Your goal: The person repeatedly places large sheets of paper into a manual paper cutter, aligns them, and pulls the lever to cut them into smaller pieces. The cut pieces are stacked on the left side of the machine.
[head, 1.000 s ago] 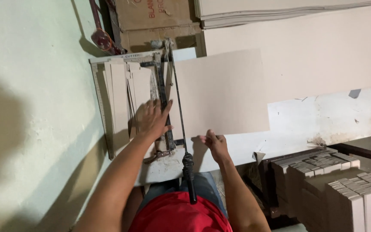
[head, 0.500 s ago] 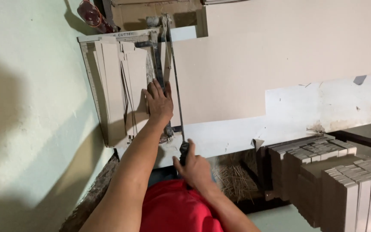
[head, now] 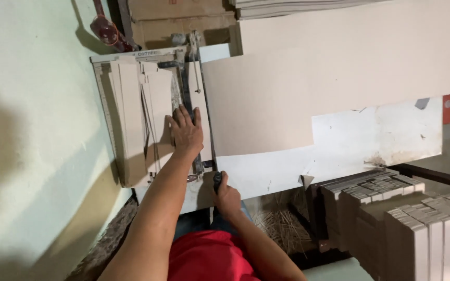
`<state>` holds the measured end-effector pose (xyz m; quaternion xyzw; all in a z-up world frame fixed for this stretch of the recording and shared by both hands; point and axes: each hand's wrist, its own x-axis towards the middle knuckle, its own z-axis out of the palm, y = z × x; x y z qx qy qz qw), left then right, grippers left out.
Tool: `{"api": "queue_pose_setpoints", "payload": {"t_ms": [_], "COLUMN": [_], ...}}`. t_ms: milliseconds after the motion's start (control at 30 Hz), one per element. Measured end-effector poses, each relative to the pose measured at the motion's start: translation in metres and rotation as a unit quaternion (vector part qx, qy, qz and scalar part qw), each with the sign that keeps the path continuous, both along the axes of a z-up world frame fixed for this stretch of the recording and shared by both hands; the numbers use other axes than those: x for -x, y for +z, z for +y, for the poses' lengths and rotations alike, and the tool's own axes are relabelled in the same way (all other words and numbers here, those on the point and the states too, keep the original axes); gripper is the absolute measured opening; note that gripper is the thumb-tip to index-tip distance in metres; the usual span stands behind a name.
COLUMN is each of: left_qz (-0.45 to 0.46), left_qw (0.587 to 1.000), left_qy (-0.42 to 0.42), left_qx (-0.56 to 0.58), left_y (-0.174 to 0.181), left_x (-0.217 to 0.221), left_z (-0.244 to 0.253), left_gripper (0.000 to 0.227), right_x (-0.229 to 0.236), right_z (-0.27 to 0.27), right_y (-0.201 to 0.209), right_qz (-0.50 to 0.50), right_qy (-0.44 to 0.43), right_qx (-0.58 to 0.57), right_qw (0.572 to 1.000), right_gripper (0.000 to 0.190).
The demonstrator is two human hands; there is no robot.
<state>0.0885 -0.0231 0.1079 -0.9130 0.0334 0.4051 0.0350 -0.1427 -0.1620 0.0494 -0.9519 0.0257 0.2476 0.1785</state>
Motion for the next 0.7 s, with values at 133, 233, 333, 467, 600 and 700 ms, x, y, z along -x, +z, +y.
{"api": "queue_pose_setpoints", "payload": {"t_ms": [133,233,333,467,600,700], "left_qz": [-0.016,-0.002,-0.014,-0.148,-0.237,-0.066], "left_qw": [0.999,0.990,0.956,0.894,0.828,0.945], "left_qy": [-0.009,-0.140,-0.286,-0.364,-0.400,-0.225], "left_qx": [-0.030,-0.008,0.056,0.218,0.314,0.228], "left_y": [0.020,0.025,0.004,-0.029,-0.054,-0.048], "left_x": [0.008,0.019,0.040,0.079,0.112,0.104], "left_z": [-0.004,0.001,-0.002,0.019,0.072,0.108], "left_gripper": [0.112,0.097,0.080,0.035,0.013,0.017], "right_x": [-0.016,-0.081,-0.090,-0.068,-0.098,-0.105], "right_z": [-0.006,0.000,-0.022,-0.084,-0.112,-0.123], "right_y": [0.068,0.212,0.234,0.046,0.010,0.006], "right_qz": [0.080,0.198,0.239,0.168,0.156,0.158], "right_qy": [-0.029,-0.106,-0.141,-0.409,-0.596,-0.620], "right_qx": [-0.054,-0.147,-0.193,-0.325,-0.429,-0.481], "right_qw": [0.995,0.963,0.941,0.836,0.660,0.600], "right_gripper": [0.071,0.075,0.070,0.036,0.092,0.052]}}
